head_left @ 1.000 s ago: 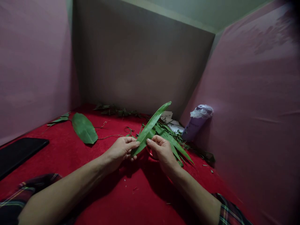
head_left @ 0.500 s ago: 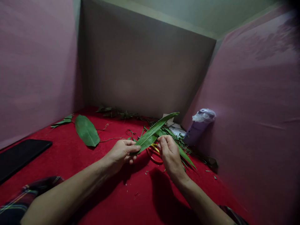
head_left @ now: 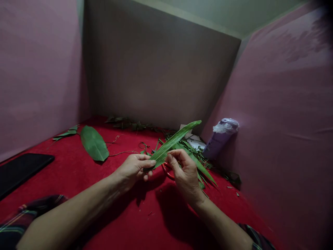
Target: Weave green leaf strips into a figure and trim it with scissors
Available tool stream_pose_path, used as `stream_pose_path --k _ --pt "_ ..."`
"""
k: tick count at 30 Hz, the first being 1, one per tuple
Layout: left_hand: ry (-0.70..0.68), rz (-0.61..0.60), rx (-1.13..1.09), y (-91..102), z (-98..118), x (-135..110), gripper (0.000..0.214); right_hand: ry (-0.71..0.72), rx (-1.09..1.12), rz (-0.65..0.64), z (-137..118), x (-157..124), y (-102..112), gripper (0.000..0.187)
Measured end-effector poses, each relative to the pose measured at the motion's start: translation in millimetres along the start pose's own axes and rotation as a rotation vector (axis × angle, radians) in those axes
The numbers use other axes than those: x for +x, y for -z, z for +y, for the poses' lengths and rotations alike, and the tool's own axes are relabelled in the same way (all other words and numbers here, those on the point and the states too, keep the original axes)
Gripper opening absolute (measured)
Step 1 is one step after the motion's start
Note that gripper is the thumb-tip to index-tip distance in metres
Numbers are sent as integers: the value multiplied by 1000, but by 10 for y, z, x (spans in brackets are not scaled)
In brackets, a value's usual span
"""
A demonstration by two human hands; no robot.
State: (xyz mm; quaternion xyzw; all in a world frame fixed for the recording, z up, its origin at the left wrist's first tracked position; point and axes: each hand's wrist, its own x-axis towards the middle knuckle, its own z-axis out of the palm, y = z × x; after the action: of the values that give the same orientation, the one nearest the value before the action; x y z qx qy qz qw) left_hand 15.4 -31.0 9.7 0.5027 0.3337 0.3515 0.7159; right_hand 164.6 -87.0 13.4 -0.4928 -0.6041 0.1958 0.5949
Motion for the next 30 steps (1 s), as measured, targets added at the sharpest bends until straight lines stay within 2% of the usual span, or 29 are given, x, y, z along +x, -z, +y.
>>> stream_pose_path --k 6,19,30 --pt "-13 -51 -1 -40 38 -35 10 -12 -27 53 32 16 10 5" --pt "-31 -26 -17 -42 42 -34 11 -36 -16 238 69 61 39 9" --pt "-75 -13 10 -24 9 -17 13 -6 -26 228 61 60 47 10"
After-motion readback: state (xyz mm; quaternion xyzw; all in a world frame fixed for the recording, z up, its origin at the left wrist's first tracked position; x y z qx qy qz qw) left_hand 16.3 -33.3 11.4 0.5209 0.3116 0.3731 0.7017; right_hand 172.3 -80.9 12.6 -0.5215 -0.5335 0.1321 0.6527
